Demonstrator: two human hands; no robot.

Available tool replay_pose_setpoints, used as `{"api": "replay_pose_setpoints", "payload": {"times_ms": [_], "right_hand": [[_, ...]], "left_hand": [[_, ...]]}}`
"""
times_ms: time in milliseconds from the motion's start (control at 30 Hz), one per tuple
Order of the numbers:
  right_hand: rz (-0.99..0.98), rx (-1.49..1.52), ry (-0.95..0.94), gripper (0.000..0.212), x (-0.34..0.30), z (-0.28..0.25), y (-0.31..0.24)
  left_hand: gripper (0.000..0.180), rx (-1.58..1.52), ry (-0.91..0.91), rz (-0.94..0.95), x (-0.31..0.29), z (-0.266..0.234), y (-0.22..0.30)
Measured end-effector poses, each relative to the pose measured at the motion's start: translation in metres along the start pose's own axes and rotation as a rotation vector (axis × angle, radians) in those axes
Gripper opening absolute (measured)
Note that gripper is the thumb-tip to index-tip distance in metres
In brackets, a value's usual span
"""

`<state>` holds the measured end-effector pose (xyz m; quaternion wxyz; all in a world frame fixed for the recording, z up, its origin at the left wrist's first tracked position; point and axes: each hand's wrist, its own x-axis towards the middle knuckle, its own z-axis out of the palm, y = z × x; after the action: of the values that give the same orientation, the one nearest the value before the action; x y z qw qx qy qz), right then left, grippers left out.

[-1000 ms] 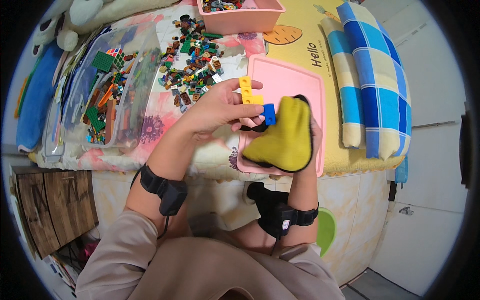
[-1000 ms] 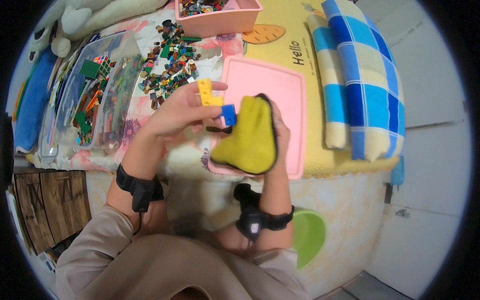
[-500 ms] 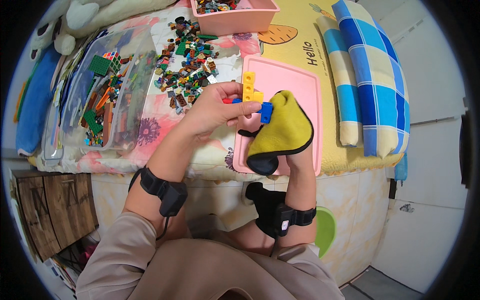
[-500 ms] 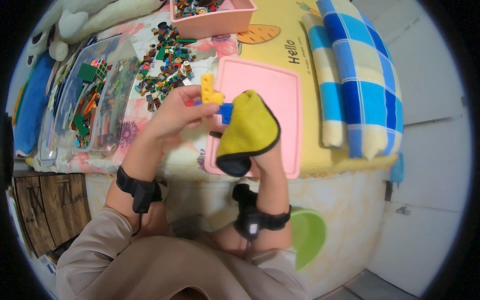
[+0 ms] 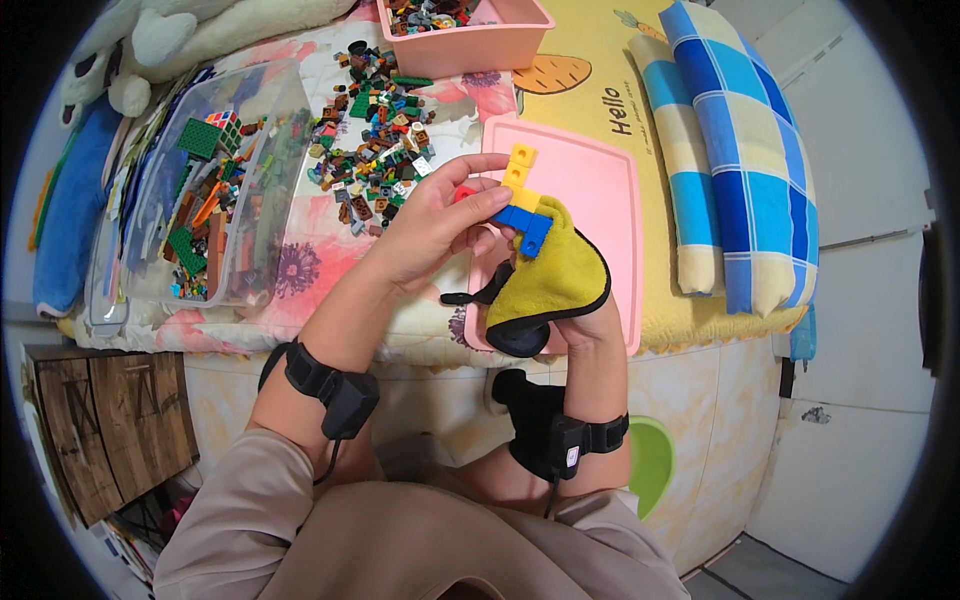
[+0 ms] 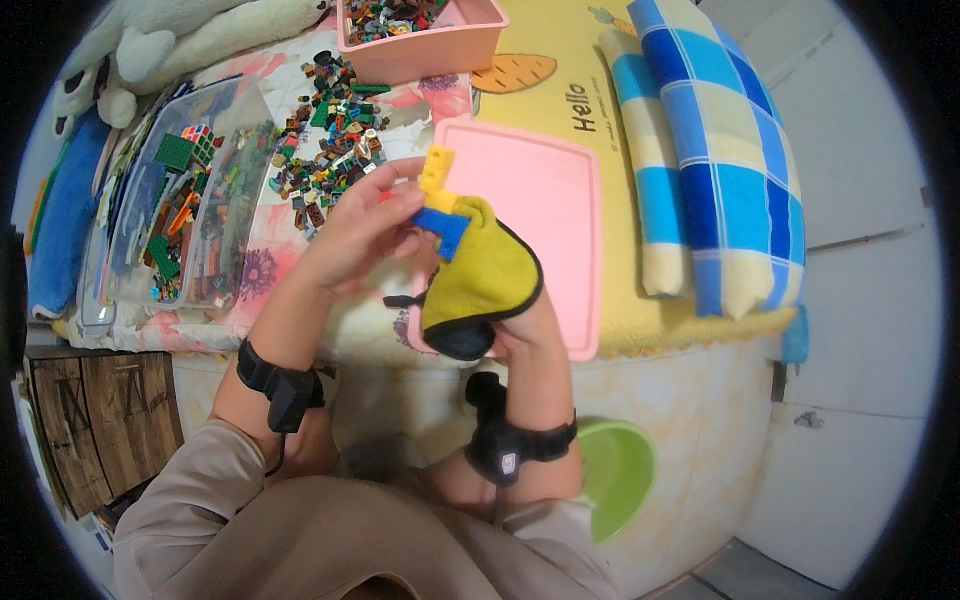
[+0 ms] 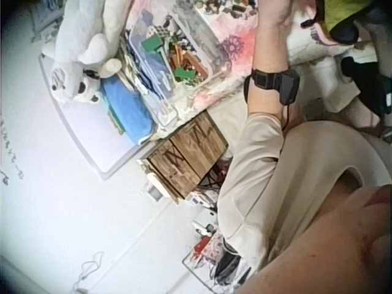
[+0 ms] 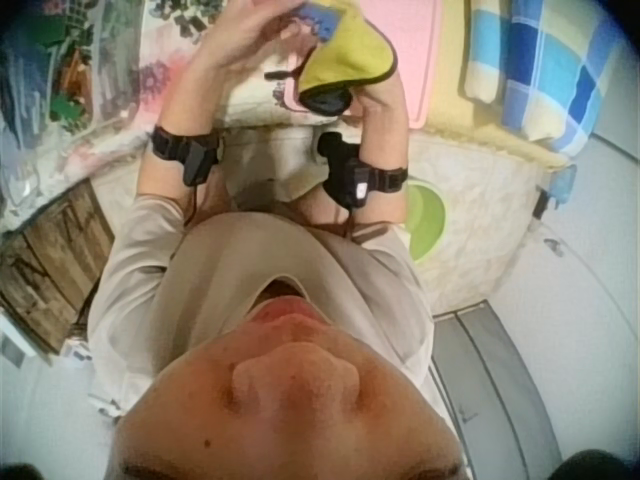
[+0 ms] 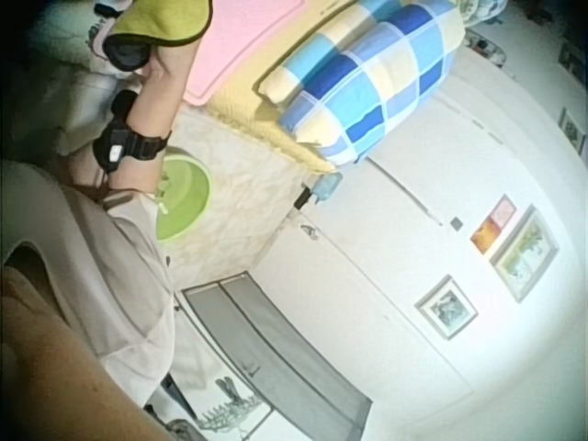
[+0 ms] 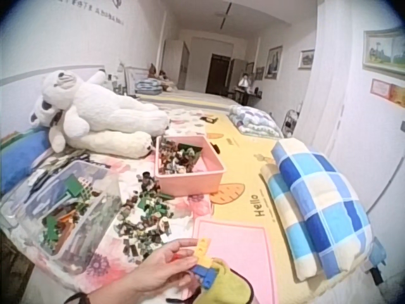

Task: The person wipes several Lego pieces with a yellow cloth, then assembles them into small structures. They handle individual bricks and small subassemblies, connecting them by hand on a pink tray.

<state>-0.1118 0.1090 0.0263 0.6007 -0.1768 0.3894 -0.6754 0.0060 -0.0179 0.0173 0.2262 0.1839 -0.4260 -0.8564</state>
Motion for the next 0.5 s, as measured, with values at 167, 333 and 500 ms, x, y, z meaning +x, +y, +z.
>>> {"api": "replay_pose_setpoints", "payload": {"times_ms": [167,333,500], "right_hand": [[-0.161,-0.133,0.112,0.025,0.0,-0.005,0.006],[-0.372,-0.373,0.311,0.032,0.007,-0.019,-0.002],[-0.414,-0.499,0.232,0.047,0.009,-0.035,0.002]], "left_hand": [[0.035,0.023,0.067,-0.045,0.004,-0.003,-0.004],[0.028,0.16,0.075,0.014,0.001,-0.001,-0.005],[0.031,0.454,-0.051,0.018,-0.002,0.004,-0.007]]}}
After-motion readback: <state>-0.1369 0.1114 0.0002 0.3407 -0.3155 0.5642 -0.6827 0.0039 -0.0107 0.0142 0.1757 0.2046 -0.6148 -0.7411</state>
